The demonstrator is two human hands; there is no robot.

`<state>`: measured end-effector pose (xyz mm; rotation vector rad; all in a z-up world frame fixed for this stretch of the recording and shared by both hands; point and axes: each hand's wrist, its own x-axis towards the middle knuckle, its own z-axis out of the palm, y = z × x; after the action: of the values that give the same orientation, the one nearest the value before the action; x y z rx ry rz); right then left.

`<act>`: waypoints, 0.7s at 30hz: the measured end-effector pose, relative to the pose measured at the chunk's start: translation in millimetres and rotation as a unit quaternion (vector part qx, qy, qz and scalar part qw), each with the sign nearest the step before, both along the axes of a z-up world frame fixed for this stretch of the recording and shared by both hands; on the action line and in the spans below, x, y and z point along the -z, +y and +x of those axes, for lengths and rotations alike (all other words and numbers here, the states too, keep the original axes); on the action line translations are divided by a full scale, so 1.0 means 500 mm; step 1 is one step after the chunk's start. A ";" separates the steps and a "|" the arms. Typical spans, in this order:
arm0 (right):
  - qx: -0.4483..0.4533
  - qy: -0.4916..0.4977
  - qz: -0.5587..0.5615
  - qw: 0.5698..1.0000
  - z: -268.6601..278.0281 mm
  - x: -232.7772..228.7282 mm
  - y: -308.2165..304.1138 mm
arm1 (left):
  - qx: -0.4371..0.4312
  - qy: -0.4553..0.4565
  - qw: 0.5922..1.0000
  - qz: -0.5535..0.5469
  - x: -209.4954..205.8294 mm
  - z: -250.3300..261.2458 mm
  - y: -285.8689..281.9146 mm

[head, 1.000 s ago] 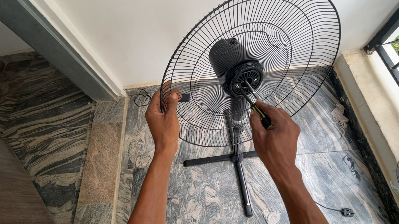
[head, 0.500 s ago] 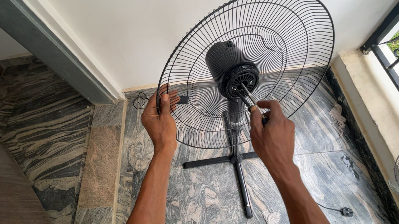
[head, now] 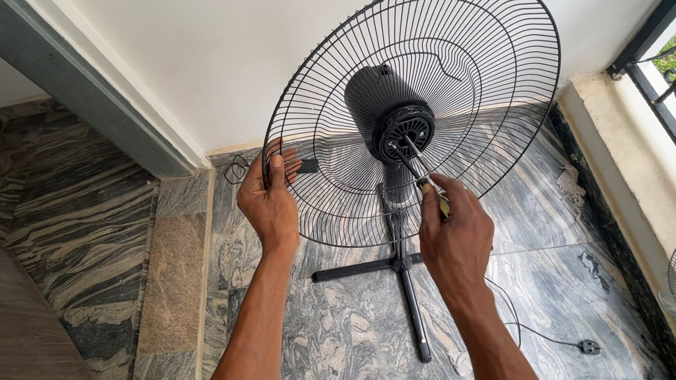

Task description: The person assembles a standing fan by attaching the base legs, inserting the central pole, mounting the motor, and securing the front grille with a screwdriver. The person uses a screwdriver to tighten screws at the base and on the fan head.

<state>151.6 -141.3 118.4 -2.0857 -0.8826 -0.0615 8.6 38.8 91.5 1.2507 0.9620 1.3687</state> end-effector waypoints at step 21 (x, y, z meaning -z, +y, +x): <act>0.078 0.040 0.073 0.993 -0.064 -0.003 0.018 | 0.010 -0.014 0.999 0.030 0.021 0.000 0.018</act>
<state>119.7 -132.1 120.0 -2.0029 -0.6463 -0.1219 8.5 47.7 81.0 1.2793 0.8928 1.4052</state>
